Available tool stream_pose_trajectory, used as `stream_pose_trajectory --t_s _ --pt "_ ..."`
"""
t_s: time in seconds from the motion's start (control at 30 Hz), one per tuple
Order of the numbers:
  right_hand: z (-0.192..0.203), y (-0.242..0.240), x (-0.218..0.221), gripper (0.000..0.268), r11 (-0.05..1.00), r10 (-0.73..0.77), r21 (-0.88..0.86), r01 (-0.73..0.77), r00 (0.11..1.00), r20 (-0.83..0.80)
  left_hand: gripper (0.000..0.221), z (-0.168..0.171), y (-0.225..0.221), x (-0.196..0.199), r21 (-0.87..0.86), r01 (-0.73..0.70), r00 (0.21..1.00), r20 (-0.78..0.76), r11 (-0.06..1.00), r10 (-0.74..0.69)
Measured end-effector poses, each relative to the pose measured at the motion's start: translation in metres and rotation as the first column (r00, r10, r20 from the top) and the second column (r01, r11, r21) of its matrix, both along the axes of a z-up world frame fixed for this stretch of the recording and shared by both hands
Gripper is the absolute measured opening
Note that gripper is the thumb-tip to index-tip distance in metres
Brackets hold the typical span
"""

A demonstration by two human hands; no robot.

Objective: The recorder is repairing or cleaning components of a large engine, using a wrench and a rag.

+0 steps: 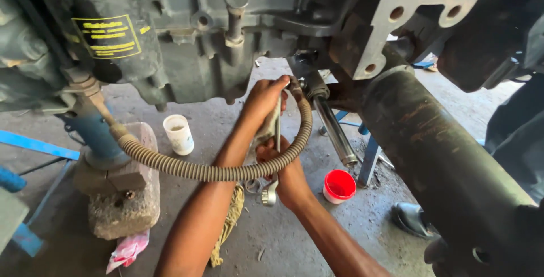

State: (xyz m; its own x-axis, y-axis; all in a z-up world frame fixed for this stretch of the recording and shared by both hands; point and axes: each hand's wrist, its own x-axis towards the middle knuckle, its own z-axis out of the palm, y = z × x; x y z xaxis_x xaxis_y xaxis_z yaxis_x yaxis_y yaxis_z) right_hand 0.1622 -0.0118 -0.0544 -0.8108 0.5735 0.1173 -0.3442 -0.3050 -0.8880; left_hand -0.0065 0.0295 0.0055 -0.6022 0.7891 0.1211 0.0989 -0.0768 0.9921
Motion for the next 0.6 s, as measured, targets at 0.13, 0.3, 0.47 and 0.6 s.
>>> stream_pose_trajectory --t_s 0.13,0.3,0.47,0.6 --pt "-0.004 0.003 0.0 0.019 0.992 -0.002 0.124 0.001 1.0 0.007 0.047 -0.007 0.004 0.005 -0.064 -0.129 0.968 -0.223 0.989 0.112" --pt "-0.012 0.007 -0.004 0.033 0.966 -0.007 0.257 0.013 1.0 -0.026 0.032 -0.022 0.004 0.009 -0.166 -0.329 0.787 -0.593 0.929 0.173" --pt "-0.021 0.009 -0.005 0.032 0.972 -0.016 0.233 0.02 1.0 -0.018 0.031 -0.028 -0.002 0.014 -0.073 -0.301 0.79 -0.578 0.951 0.205" --pt "-0.023 0.007 -0.007 0.032 0.976 -0.023 0.215 0.036 0.998 -0.065 0.03 -0.017 -0.007 0.013 -0.038 -0.303 0.779 -0.585 0.952 0.225"
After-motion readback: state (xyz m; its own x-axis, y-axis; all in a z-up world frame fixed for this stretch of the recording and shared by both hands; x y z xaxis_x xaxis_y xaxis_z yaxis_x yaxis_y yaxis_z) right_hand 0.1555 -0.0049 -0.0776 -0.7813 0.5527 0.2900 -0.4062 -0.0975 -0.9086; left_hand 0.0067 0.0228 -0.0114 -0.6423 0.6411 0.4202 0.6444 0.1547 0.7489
